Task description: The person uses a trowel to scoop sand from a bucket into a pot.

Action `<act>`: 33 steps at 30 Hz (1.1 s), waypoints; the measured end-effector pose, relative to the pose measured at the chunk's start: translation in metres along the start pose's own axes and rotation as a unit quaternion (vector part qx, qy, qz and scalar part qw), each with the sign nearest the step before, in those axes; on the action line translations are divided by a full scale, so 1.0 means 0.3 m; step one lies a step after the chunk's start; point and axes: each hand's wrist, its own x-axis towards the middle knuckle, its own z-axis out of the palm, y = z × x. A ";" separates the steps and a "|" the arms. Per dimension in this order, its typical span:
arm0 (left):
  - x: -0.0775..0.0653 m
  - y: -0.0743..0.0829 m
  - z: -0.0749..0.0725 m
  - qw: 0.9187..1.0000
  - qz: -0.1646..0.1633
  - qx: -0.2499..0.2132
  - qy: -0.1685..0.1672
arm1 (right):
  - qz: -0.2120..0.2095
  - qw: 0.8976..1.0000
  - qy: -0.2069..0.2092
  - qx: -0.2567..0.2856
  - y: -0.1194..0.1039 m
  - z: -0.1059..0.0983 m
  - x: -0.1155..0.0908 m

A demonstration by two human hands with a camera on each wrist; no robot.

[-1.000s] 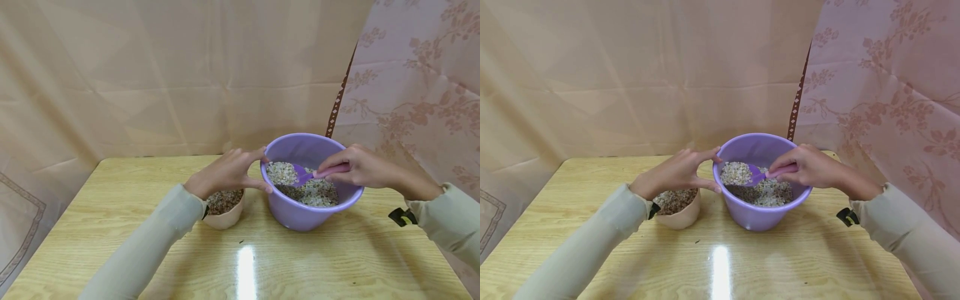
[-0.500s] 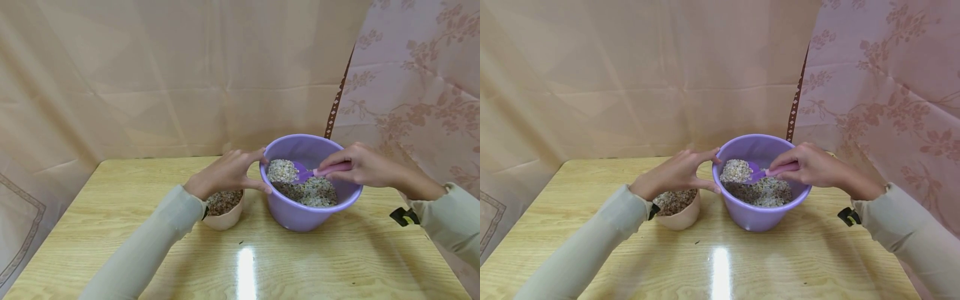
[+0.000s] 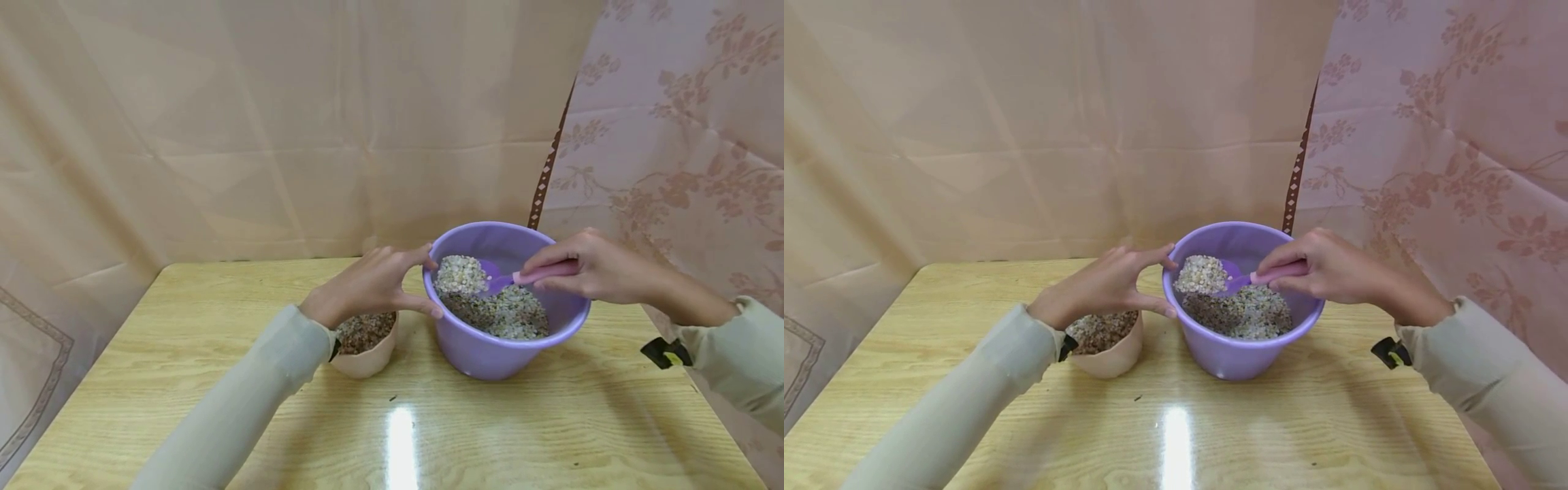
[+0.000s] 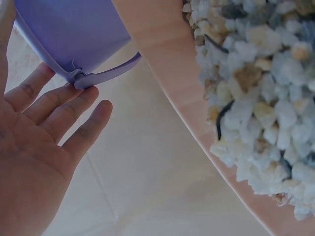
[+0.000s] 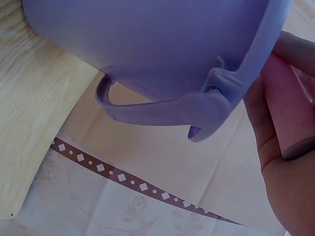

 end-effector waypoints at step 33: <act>-0.008 -0.001 -0.028 0.999 -0.022 0.016 -0.024 | -0.042 0.999 0.017 -0.008 -0.043 -0.056 0.011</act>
